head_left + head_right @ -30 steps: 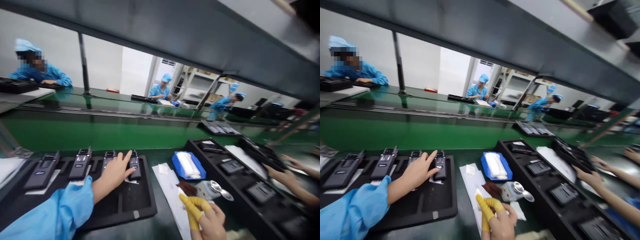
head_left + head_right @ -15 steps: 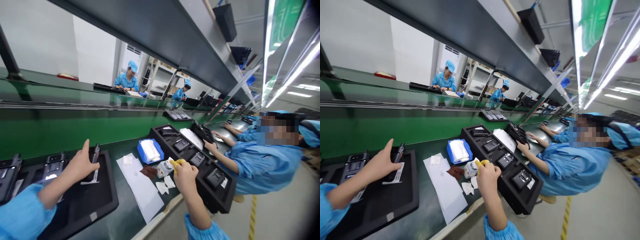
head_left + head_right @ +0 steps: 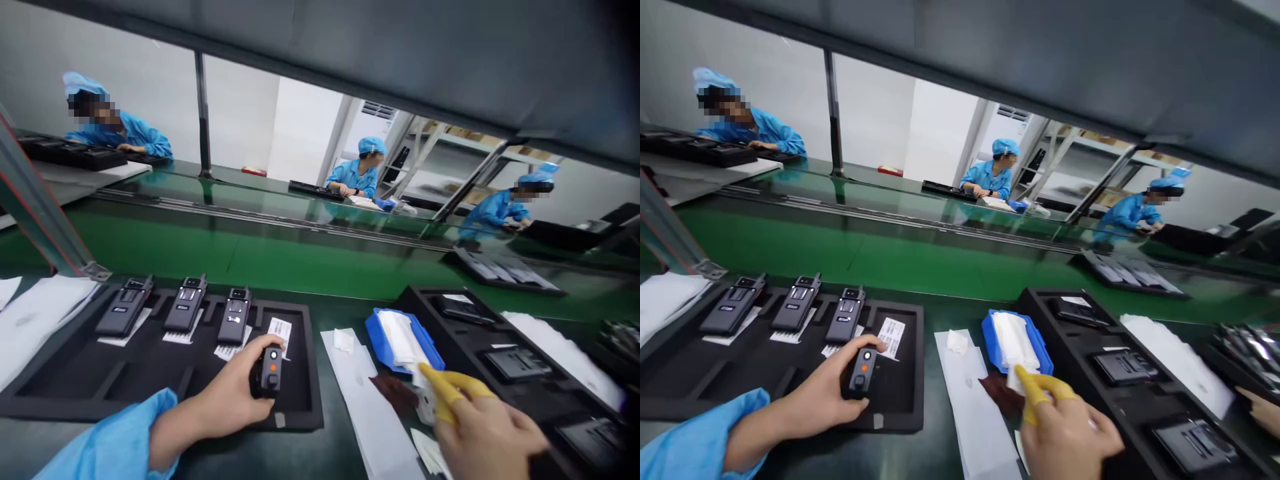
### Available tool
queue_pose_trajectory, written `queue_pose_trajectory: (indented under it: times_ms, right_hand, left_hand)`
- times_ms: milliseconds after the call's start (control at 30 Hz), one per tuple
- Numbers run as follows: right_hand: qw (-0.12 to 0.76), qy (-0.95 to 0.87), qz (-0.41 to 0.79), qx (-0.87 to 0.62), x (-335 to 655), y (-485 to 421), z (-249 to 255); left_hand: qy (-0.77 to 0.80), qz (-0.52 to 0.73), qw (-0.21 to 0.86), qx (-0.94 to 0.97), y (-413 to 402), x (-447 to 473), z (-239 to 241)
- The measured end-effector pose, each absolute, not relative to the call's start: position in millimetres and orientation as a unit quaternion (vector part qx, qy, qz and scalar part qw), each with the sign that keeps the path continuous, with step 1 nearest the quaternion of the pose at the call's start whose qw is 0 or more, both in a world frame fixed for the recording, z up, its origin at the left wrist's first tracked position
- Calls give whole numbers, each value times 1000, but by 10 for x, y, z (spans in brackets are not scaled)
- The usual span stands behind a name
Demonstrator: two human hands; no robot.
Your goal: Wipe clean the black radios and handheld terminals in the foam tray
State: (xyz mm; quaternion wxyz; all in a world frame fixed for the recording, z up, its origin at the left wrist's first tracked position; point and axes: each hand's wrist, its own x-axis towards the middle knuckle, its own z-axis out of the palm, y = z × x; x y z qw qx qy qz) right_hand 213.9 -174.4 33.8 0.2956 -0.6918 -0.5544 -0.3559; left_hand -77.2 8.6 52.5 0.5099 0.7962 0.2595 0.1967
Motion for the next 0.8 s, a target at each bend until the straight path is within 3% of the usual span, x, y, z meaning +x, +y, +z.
queue_pose_trajectory:
  times_ms: [100, 300, 500, 800]
  right_hand:
    - [259, -620, -372, -640, 1580, -1495, 443]
    - [323, -666, -301, -601, 874, -1160, 602]
    - [365, -667, -307, -573, 627, -1015, 509]
    - [328, -659, -320, -596, 637, -1063, 403]
  left_hand:
    - [225, 207, 493, 814, 36, -787, 450]
    - [171, 226, 478, 831, 10, -768, 357]
    - [155, 239, 493, 822, 7, -744, 348]
    - [152, 246, 485, 825, -31, -716, 386]
